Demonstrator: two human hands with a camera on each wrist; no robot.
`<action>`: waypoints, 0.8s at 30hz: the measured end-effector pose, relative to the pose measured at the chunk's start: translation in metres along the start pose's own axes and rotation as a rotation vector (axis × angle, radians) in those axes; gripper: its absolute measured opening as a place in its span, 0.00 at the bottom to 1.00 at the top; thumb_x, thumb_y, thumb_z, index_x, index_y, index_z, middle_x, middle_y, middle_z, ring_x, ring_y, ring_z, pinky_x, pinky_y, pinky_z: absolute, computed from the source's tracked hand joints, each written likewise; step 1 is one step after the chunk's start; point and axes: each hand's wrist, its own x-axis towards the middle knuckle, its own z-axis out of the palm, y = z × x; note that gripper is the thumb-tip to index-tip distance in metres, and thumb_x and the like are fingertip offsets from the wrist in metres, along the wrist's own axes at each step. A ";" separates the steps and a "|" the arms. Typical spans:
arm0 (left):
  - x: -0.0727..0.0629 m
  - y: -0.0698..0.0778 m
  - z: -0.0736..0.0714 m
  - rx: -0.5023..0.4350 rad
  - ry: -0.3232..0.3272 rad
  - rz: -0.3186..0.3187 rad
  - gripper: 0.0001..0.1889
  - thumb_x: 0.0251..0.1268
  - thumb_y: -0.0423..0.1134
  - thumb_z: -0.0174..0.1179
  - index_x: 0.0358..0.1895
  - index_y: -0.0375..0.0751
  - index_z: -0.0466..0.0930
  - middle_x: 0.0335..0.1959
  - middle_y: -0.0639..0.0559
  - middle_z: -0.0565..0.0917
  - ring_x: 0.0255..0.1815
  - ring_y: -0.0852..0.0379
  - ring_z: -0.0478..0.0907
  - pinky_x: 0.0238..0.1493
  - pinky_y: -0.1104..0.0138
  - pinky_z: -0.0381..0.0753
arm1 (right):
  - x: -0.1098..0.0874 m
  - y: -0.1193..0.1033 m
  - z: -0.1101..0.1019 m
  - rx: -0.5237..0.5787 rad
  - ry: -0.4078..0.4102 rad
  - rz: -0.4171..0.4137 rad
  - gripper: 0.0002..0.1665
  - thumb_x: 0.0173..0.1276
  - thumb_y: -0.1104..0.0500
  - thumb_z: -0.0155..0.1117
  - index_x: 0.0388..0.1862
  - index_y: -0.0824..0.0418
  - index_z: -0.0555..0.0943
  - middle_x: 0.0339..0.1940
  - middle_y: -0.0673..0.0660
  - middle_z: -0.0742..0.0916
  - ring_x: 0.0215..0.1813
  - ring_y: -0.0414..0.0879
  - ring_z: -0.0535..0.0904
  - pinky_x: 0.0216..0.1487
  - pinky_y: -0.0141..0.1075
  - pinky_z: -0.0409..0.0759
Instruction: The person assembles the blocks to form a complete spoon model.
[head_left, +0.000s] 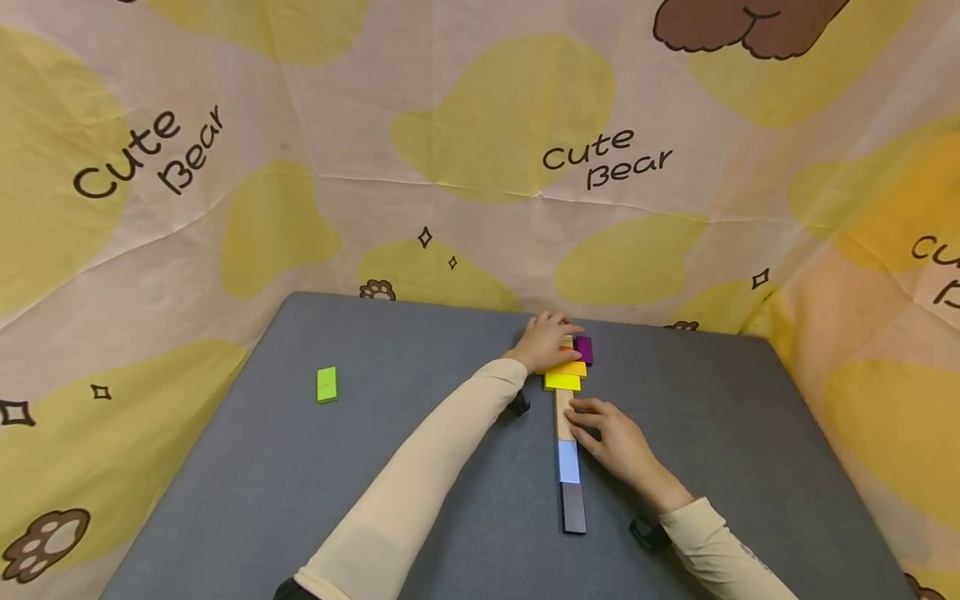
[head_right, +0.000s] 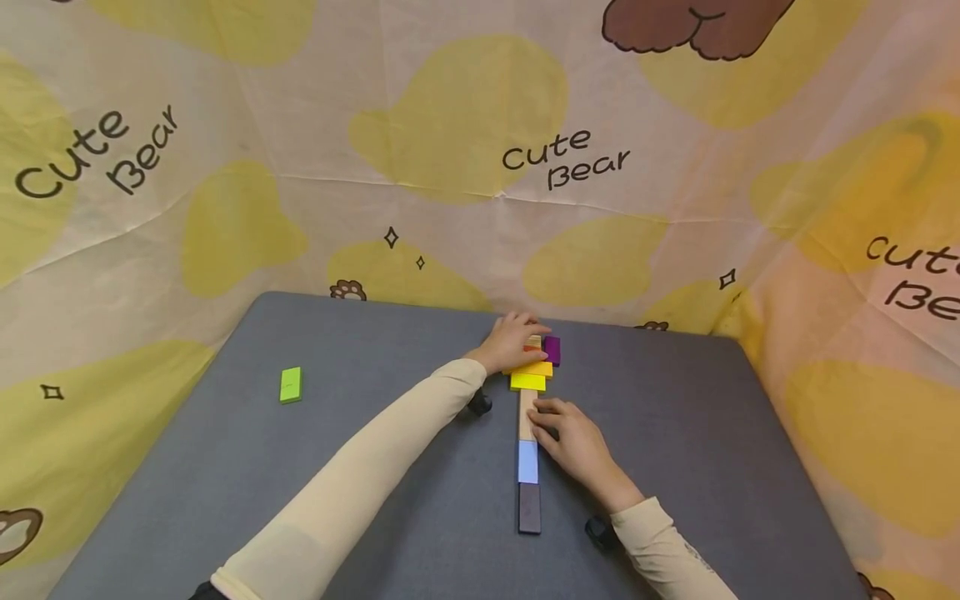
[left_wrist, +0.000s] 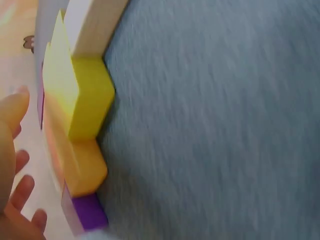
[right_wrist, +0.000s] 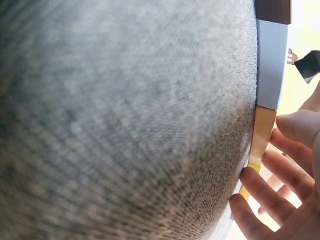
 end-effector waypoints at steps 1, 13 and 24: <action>0.001 0.003 0.001 -0.002 0.011 -0.010 0.25 0.71 0.56 0.56 0.69 0.59 0.72 0.70 0.53 0.69 0.69 0.51 0.63 0.72 0.53 0.61 | 0.000 0.000 -0.001 0.000 0.003 -0.001 0.21 0.64 0.56 0.71 0.56 0.57 0.85 0.57 0.55 0.86 0.58 0.54 0.81 0.58 0.52 0.80; 0.004 0.015 0.013 -0.007 0.059 -0.121 0.25 0.70 0.59 0.56 0.67 0.63 0.74 0.71 0.56 0.68 0.69 0.50 0.61 0.69 0.54 0.59 | -0.001 -0.002 -0.004 0.003 0.003 -0.007 0.20 0.64 0.56 0.71 0.56 0.58 0.86 0.57 0.56 0.86 0.59 0.54 0.81 0.59 0.52 0.80; 0.007 0.018 0.023 0.022 0.069 -0.146 0.24 0.69 0.60 0.56 0.66 0.66 0.75 0.70 0.57 0.68 0.70 0.50 0.60 0.71 0.54 0.57 | -0.001 -0.003 -0.003 -0.001 0.015 -0.024 0.19 0.65 0.56 0.70 0.55 0.58 0.86 0.57 0.55 0.86 0.59 0.54 0.81 0.58 0.51 0.80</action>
